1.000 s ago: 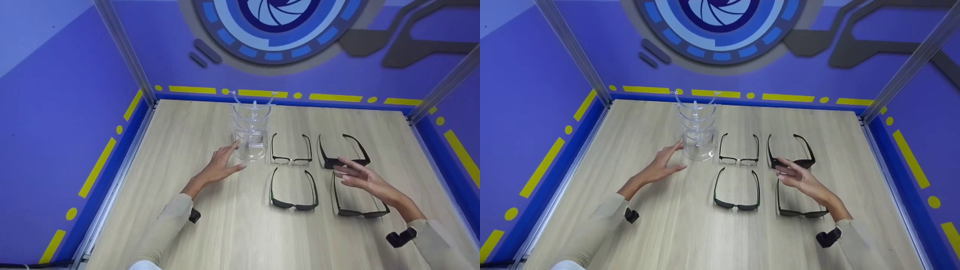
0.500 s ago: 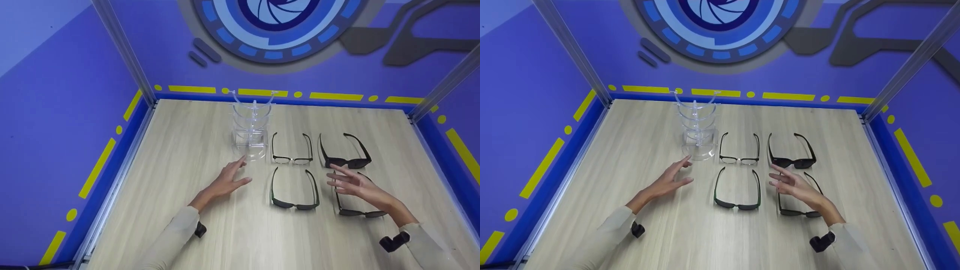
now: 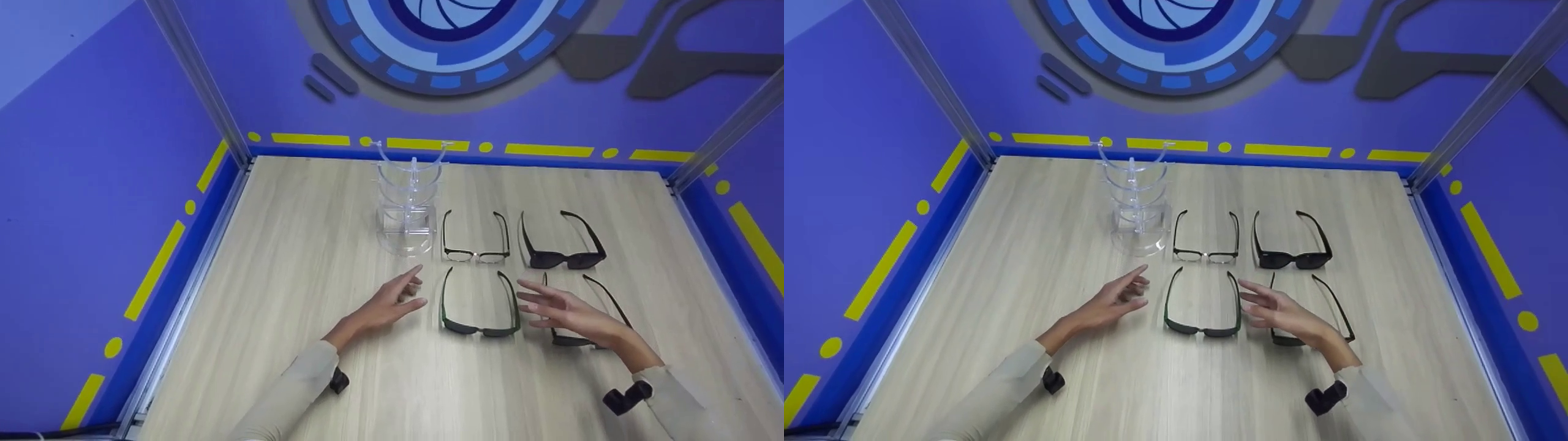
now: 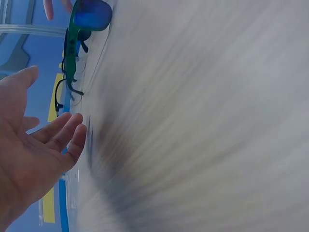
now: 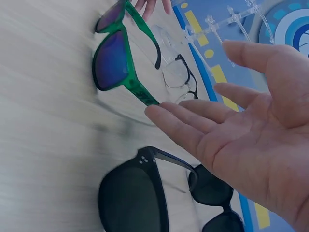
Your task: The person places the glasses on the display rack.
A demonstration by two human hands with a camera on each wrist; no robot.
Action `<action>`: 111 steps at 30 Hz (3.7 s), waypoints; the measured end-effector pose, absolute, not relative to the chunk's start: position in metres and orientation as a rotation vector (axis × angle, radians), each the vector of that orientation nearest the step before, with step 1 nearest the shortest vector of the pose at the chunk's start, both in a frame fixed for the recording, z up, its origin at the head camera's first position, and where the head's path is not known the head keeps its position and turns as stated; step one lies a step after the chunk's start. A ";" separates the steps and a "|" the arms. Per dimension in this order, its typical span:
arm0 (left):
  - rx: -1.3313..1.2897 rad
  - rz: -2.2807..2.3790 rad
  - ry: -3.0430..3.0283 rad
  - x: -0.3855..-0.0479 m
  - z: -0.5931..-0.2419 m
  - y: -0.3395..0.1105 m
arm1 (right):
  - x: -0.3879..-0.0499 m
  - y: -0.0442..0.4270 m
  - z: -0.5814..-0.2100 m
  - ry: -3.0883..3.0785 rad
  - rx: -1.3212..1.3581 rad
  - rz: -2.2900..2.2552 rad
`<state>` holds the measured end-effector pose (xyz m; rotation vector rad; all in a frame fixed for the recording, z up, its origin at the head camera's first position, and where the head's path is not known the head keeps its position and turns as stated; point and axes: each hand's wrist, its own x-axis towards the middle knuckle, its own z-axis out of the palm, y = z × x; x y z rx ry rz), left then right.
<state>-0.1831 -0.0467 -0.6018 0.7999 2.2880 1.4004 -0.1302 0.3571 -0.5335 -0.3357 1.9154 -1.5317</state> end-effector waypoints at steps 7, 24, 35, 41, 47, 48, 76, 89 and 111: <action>0.815 1.401 2.217 -0.175 -0.607 -0.033 | -0.120 0.352 -0.538 1.942 -0.227 -1.530; 0.786 1.486 2.139 -0.165 -0.607 -0.011 | -0.115 0.329 -0.548 1.985 -0.028 -1.445; 0.703 1.545 2.130 -0.167 -0.603 -0.006 | -0.117 0.324 -0.547 2.080 0.000 -1.469; 0.635 1.578 2.072 -0.165 -0.601 -0.004 | -0.116 0.326 -0.552 2.065 -0.044 -1.531; 0.559 1.643 2.015 -0.164 -0.600 -0.005 | -0.116 0.324 -0.555 2.014 -0.117 -1.615; 0.551 1.656 2.007 -0.164 -0.600 -0.005 | -0.116 0.324 -0.555 2.006 -0.124 -1.628; 0.346 1.853 1.757 -0.160 -0.595 -0.028 | -0.113 0.308 -0.562 1.998 -0.096 -1.749; 0.263 1.884 1.707 -0.154 -0.593 -0.047 | -0.114 0.293 -0.561 1.915 -0.080 -1.792; 0.203 1.946 1.722 -0.159 -0.582 -0.065 | -0.130 0.275 -0.553 1.911 -0.107 -1.816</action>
